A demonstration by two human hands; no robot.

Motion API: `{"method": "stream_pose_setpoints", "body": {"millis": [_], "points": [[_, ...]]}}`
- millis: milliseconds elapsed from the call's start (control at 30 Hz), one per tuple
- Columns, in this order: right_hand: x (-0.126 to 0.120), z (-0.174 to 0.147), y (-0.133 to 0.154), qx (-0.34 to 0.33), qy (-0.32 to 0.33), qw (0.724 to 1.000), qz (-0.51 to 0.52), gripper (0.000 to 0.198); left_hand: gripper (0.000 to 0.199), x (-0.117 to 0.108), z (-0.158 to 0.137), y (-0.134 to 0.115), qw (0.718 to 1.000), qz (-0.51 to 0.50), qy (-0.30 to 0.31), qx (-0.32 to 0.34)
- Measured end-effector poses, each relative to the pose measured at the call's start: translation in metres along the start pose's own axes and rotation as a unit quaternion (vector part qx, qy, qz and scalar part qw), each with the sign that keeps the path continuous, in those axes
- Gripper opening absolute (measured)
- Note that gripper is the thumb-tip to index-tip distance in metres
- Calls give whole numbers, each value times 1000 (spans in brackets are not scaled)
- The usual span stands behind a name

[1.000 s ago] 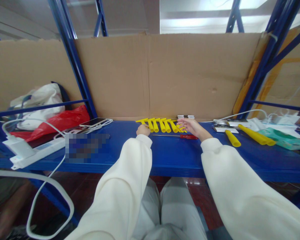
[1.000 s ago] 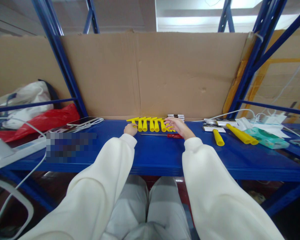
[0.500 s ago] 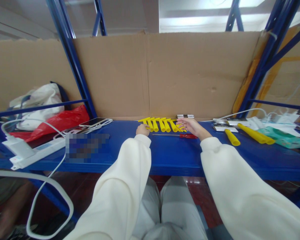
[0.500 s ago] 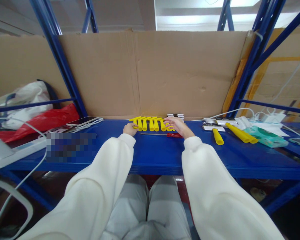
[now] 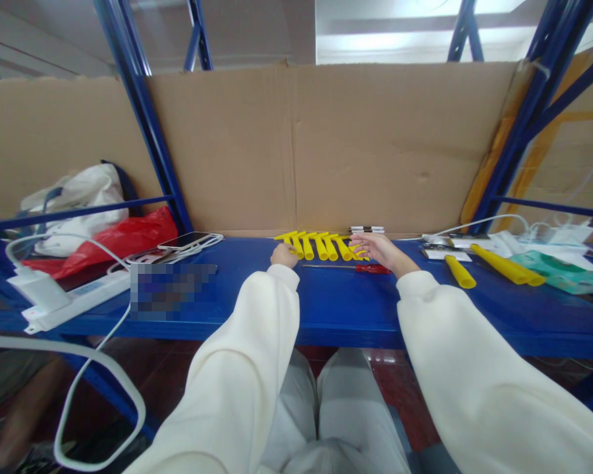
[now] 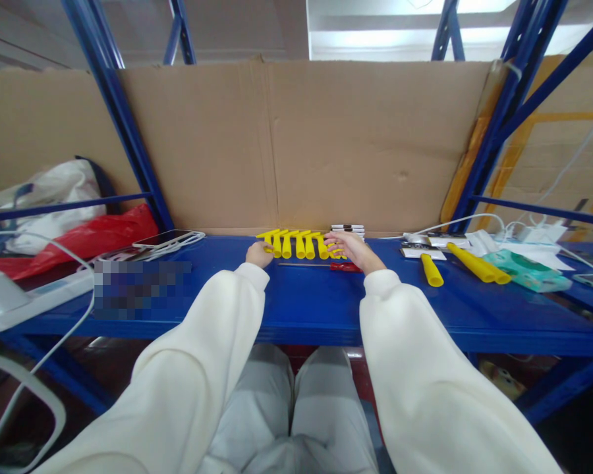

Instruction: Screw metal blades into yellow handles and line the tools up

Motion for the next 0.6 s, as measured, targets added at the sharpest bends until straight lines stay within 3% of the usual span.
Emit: {"method": "stream_pose_setpoints", "body": {"millis": [300,467,600], "points": [[3,-2,2,6,-13,1000,-18,22,33,-3,-9,-10,1000,-14,-25,-13],[1,0,1,5,-44,997,-59,13,28,-2,-10,-15,997,-45,-49,45],[-14,9,-1,-11,-97,986,-136,5,28,2,-9,-18,991,-70,-40,102]]}}
Point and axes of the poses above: each hand's wrist, its own z-axis towards the middle knuckle, its own x-axis out of the palm, y = z × x, the point moved 1 cm from there along z, towards the middle knuckle, and after that the axes turned 10 degrees about -z, right-handed, at the moved point
